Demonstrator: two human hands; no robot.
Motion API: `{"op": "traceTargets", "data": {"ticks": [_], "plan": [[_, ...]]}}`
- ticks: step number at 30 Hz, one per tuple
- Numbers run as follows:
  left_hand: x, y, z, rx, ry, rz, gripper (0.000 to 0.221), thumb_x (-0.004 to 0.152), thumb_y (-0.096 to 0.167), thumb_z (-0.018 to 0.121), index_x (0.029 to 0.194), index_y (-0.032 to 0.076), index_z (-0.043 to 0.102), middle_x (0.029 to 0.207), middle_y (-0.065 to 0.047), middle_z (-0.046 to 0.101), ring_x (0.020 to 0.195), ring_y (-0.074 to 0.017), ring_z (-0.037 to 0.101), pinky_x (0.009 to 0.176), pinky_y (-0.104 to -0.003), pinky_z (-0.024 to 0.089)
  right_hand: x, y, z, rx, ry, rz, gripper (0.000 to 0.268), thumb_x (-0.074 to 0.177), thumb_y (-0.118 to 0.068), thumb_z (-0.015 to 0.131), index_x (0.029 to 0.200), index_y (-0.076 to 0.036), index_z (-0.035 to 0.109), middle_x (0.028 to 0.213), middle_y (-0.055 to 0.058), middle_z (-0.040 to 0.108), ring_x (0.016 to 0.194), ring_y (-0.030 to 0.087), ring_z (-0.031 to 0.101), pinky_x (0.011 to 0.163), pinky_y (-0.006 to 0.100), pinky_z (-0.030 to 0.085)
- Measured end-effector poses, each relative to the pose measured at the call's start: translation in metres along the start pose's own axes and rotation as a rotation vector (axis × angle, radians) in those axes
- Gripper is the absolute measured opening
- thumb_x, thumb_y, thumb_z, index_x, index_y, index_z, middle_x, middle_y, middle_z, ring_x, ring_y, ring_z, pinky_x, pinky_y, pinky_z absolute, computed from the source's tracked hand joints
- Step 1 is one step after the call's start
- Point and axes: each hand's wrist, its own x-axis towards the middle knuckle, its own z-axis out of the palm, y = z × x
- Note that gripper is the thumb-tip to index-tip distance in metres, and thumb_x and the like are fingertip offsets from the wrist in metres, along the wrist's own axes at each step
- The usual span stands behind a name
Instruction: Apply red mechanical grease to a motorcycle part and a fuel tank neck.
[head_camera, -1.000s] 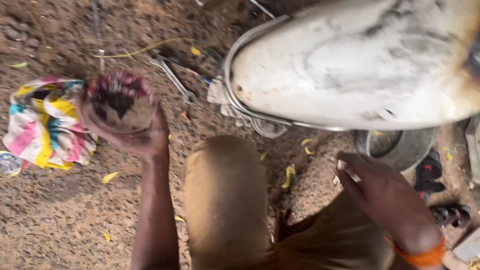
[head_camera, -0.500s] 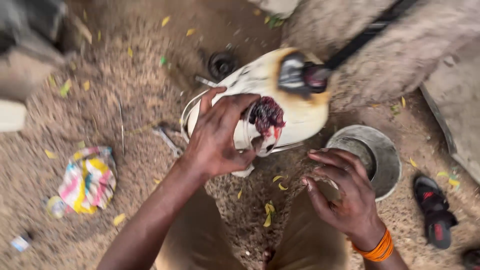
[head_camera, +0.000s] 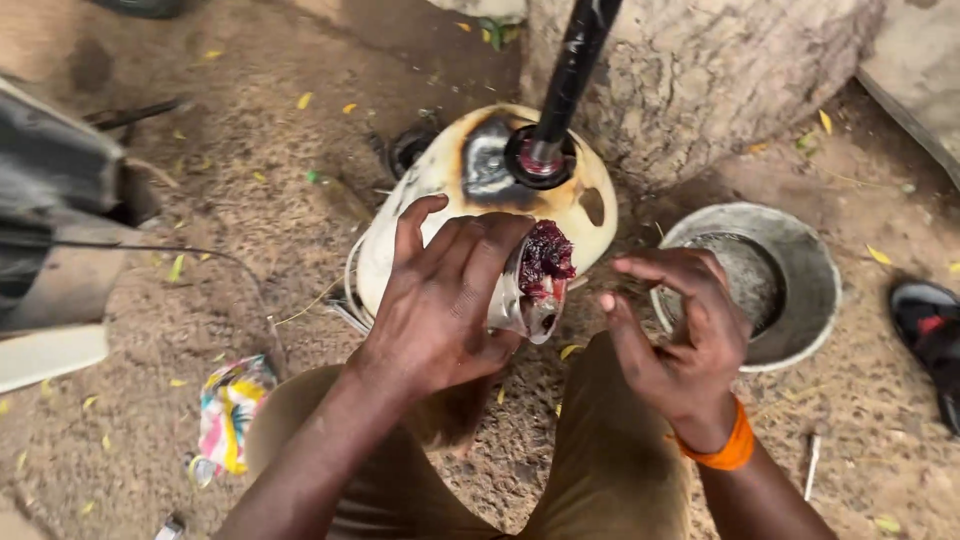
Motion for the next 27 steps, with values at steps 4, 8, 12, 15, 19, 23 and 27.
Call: {"op": "traceTargets", "data": {"ticks": [4, 8, 12, 15, 19, 23, 27], "plan": [[0.001, -0.016, 0.024, 0.014, -0.018, 0.042, 0.113, 0.054, 0.029, 0.093, 0.148, 0.000, 0.036, 0.130, -0.022, 0.062, 0.122, -0.0342, 0.061, 0.120, -0.063, 0.019, 0.008, 0.003, 0.013, -0.032, -0.010, 0.012, 0.040, 0.090, 0.004, 0.080, 0.123, -0.005, 0.060, 0.112, 0.011, 0.075, 0.097, 0.019, 0.069, 0.087, 0.030, 0.055], [0.000, -0.016, 0.024, -0.046, -0.042, 0.048, 0.109, 0.060, 0.029, 0.095, 0.149, 0.003, 0.036, 0.126, -0.018, 0.062, 0.123, -0.0323, 0.061, 0.122, -0.065, 0.016, 0.003, 0.017, 0.025, 0.009, -0.042, -0.058, 0.042, 0.090, 0.004, 0.080, 0.125, -0.002, 0.057, 0.114, 0.009, 0.075, 0.104, 0.019, 0.071, 0.087, 0.030, 0.055], [-0.005, -0.014, 0.026, -0.042, -0.065, 0.050, 0.111, 0.058, 0.028, 0.094, 0.148, 0.002, 0.035, 0.125, -0.018, 0.063, 0.121, -0.0324, 0.061, 0.122, -0.065, 0.014, -0.001, 0.018, 0.027, -0.071, -0.096, -0.080, 0.038, 0.087, 0.005, 0.080, 0.119, -0.005, 0.061, 0.111, 0.008, 0.075, 0.101, 0.019, 0.070, 0.087, 0.034, 0.053], [-0.006, -0.014, 0.021, -0.054, -0.071, 0.034, 0.112, 0.057, 0.028, 0.095, 0.148, 0.003, 0.035, 0.124, -0.018, 0.062, 0.122, -0.0326, 0.061, 0.122, -0.065, 0.014, 0.004, 0.016, 0.027, -0.096, -0.122, -0.117, 0.037, 0.087, 0.005, 0.080, 0.117, -0.004, 0.061, 0.109, 0.007, 0.076, 0.099, 0.018, 0.070, 0.088, 0.036, 0.053], [-0.010, -0.018, 0.027, -0.058, -0.064, -0.005, 0.112, 0.057, 0.025, 0.094, 0.150, 0.005, 0.035, 0.127, -0.018, 0.062, 0.123, -0.0310, 0.059, 0.123, -0.066, 0.014, -0.004, 0.034, 0.033, 0.123, -0.076, -0.058, 0.031, 0.092, 0.005, 0.078, 0.115, -0.006, 0.061, 0.104, 0.008, 0.074, 0.094, 0.012, 0.070, 0.082, 0.027, 0.059], [-0.010, -0.022, 0.028, -0.077, -0.076, -0.007, 0.107, 0.059, 0.025, 0.093, 0.149, 0.007, 0.038, 0.128, -0.018, 0.062, 0.124, -0.0311, 0.058, 0.122, -0.064, 0.015, 0.001, 0.031, 0.024, 0.508, 0.052, 0.251, 0.031, 0.099, 0.004, 0.078, 0.119, -0.008, 0.058, 0.108, 0.011, 0.070, 0.104, 0.016, 0.073, 0.081, 0.026, 0.062], [-0.010, -0.024, 0.028, -0.254, -0.030, -0.057, 0.100, 0.060, 0.020, 0.090, 0.149, 0.012, 0.043, 0.134, -0.014, 0.062, 0.129, -0.0303, 0.058, 0.123, -0.057, 0.022, 0.006, 0.038, 0.018, 0.960, 0.080, 0.616, 0.024, 0.100, 0.006, 0.070, 0.119, -0.004, 0.060, 0.107, 0.017, 0.073, 0.100, 0.023, 0.073, 0.085, 0.032, 0.059]]}}
